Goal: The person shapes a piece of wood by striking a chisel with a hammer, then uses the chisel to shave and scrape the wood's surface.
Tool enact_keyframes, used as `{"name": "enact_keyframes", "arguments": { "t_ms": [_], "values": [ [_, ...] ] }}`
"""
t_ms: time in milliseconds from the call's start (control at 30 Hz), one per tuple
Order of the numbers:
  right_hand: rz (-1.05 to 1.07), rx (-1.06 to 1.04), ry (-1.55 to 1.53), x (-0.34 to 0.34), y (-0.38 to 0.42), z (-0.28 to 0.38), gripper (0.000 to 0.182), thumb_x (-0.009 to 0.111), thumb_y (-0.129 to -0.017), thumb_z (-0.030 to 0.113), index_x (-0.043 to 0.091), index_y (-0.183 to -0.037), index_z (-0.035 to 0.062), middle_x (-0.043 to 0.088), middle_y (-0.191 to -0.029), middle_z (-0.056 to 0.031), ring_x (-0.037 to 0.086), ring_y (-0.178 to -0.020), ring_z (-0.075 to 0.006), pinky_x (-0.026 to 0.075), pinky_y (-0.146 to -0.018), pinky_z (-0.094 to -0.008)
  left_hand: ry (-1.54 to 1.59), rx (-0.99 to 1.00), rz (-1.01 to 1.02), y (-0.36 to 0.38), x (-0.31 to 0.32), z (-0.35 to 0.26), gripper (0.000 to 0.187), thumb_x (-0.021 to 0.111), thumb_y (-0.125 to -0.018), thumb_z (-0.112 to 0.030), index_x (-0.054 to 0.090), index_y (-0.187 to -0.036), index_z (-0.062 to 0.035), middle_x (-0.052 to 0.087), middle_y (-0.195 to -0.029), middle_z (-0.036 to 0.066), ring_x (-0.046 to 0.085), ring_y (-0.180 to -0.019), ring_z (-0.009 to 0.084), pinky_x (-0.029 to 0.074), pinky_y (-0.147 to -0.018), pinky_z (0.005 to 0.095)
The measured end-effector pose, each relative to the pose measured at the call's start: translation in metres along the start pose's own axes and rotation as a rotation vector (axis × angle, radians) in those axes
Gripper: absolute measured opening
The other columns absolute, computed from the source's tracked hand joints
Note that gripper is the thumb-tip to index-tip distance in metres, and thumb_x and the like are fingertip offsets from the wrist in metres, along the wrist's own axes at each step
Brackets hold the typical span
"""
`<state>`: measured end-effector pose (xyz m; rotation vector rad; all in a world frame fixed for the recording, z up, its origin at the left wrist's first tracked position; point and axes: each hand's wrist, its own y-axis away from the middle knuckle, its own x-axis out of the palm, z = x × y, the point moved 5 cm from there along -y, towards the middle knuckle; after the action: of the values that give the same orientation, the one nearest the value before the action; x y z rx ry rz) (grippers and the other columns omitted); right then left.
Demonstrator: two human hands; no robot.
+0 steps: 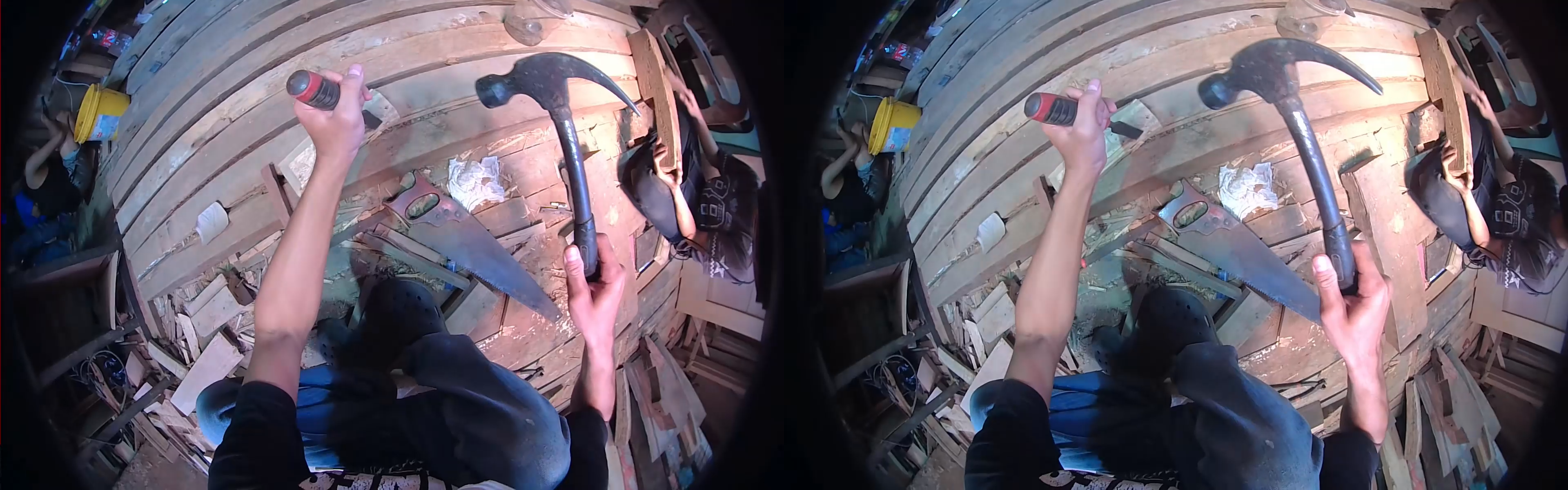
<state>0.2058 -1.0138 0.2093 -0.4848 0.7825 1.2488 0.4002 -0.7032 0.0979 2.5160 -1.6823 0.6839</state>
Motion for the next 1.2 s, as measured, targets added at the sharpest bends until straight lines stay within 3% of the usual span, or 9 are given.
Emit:
{"name": "enact_keyframes", "arguments": {
  "t_ms": [67,800,967,1200],
  "values": [
    [-0.005,-0.009,-0.036,0.001,0.001,-0.008,0.024,0.071,-0.091,0.025,0.061,-0.090,0.0026,0.041,-0.055,0.0044,0.036,-0.052,-0.0042,0.028,-0.046,-0.0241,0.027,0.070,0.051,0.001,-0.001,-0.003,0.024,0.069,-0.085,-0.004,0.051,-0.069,-0.0049,0.054,-0.057,0.004,0.058,-0.052,0.0133,0.045,-0.050,0.0271],
    [0.078,-0.071,0.022,0.031,-0.011,0.018,0.022,0.072,-0.089,0.023,0.063,-0.088,0.0035,0.044,-0.053,0.0026,0.038,-0.049,-0.0046,0.031,-0.045,-0.0255,0.078,0.056,0.044,0.016,-0.014,0.007,0.028,0.069,-0.087,-0.006,0.053,-0.064,-0.0051,0.058,-0.058,0.003,0.057,-0.054,0.0097,0.045,-0.051,0.0249],
    [0.115,-0.009,0.012,0.038,-0.008,0.018,0.021,0.072,-0.088,0.023,0.062,-0.088,0.0040,0.042,-0.051,0.0031,0.038,-0.047,-0.0049,0.031,-0.045,-0.0255,0.049,0.148,0.085,0.029,-0.020,0.009,0.027,0.068,-0.087,-0.005,0.052,-0.065,-0.0037,0.059,-0.060,0.003,0.055,-0.056,0.0085,0.043,-0.054,0.0246],
    [0.151,-0.081,-0.041,0.053,-0.004,0.021,0.021,0.073,-0.088,0.023,0.063,-0.089,0.0035,0.049,-0.056,0.0005,0.042,-0.049,-0.0057,0.033,-0.046,-0.0242,-0.144,0.285,0.142,0.051,-0.030,0.005,0.026,0.068,-0.085,-0.001,0.052,-0.066,-0.0023,0.057,-0.060,0.004,0.048,-0.053,0.0067,0.039,-0.050,0.0238]
  ]
}}
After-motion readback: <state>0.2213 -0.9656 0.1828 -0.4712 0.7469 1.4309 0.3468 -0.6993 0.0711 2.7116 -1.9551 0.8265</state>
